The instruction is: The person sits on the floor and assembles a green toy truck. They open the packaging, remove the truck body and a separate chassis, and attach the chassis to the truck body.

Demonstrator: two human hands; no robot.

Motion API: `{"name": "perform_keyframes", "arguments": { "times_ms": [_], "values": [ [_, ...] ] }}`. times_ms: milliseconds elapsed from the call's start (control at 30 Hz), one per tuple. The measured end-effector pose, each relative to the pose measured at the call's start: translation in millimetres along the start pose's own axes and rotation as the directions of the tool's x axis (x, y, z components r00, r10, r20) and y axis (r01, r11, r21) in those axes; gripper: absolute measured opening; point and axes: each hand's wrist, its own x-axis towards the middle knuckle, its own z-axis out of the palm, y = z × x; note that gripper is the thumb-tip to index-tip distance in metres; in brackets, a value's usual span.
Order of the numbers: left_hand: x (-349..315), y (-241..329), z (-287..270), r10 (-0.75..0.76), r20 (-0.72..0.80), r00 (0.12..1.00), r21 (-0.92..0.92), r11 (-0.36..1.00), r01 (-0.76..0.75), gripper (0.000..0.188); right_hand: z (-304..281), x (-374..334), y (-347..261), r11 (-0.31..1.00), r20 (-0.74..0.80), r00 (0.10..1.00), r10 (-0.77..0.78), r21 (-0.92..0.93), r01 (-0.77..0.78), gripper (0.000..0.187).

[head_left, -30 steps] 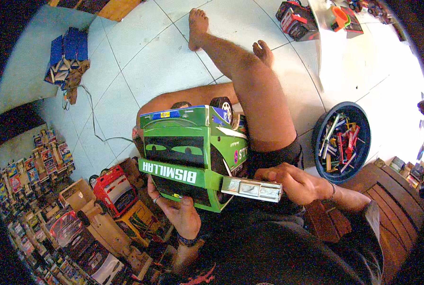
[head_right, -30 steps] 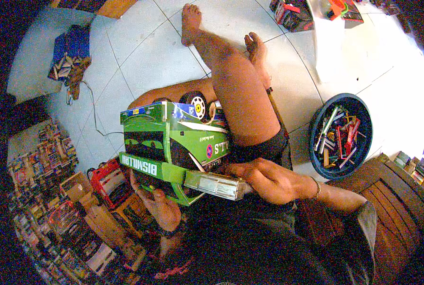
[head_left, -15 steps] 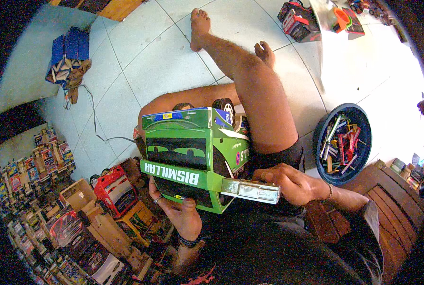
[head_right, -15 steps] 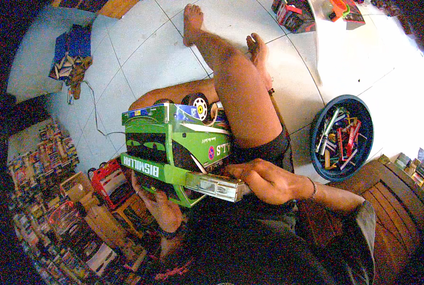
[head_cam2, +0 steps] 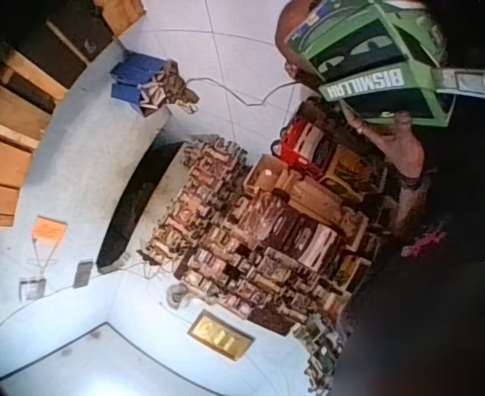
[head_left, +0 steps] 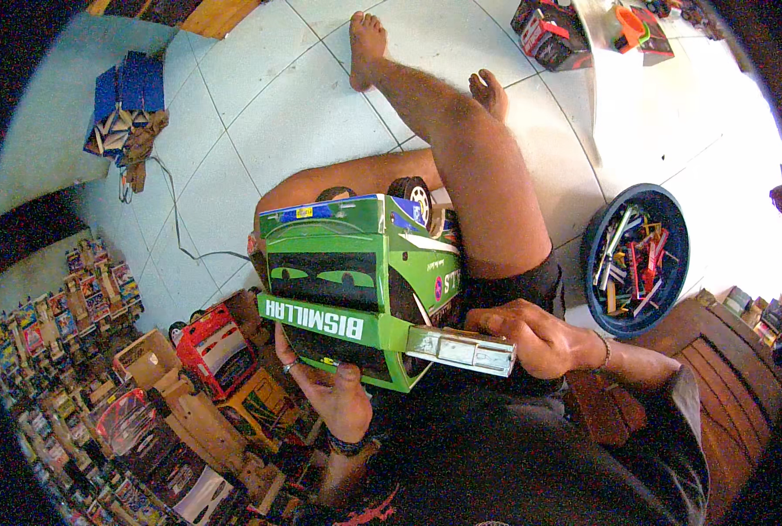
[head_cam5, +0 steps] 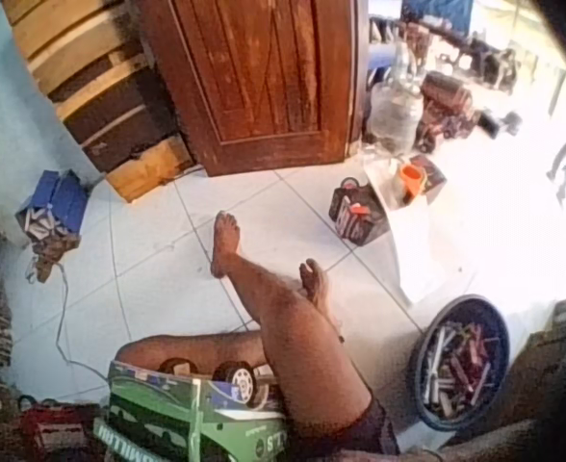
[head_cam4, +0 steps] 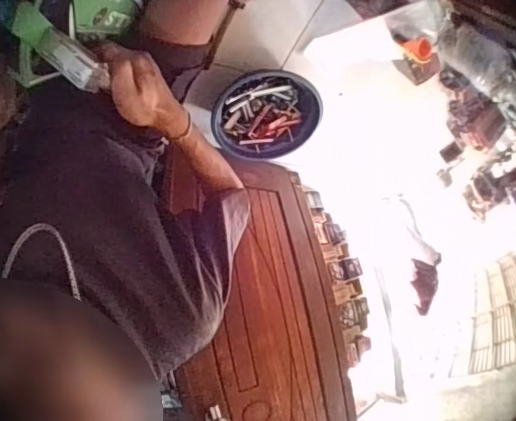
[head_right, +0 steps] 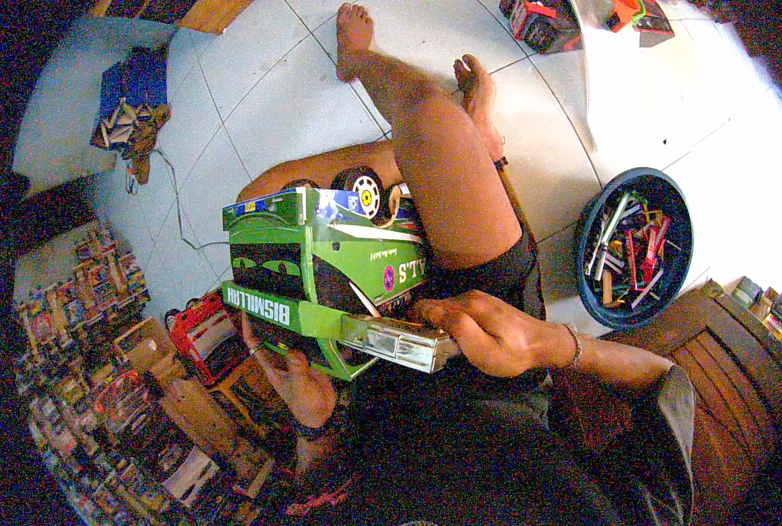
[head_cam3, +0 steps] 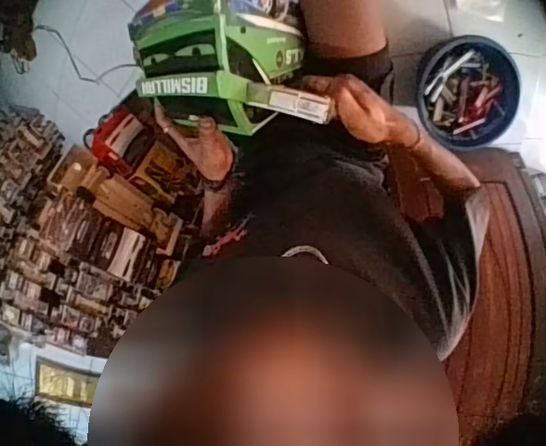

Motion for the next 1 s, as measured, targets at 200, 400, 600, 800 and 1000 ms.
{"name": "perform_keyframes", "arguments": {
  "times_ms": [200, 400, 600, 800, 1000],
  "values": [
    [-1, 2, 0, -0.039, -0.014, 0.999, -0.081, 0.996, 0.038, 0.11, 5, -2, 14, 0.999, -0.056, 0.998, -0.031, -0.024, 0.03, 0.045],
    [-3, 4, 0, -0.042, -0.017, 0.999, -0.056, 0.998, 0.041, 0.109, 12, 0, 20, 0.989, -0.12, 0.988, -0.1, -0.121, 0.085, 0.042],
    [-2, 1, -2, -0.011, 0.013, 1.0, -0.019, 1.0, 0.011, 0.103, 12, 2, 20, 0.991, -0.106, 0.987, -0.117, -0.076, 0.109, 0.041],
    [-2, 2, -3, -0.031, 0.008, 0.999, -0.061, 0.998, 0.032, 0.106, 27, 1, 35, 0.958, -0.313, 0.918, -0.245, -0.223, 0.18, 0.042],
    [-3, 4, -1, -0.073, -0.008, 0.997, -0.072, 0.995, 0.072, 0.106, 29, 3, 31, 0.936, -0.361, 0.883, -0.299, -0.292, 0.197, 0.044]
  ]
}}
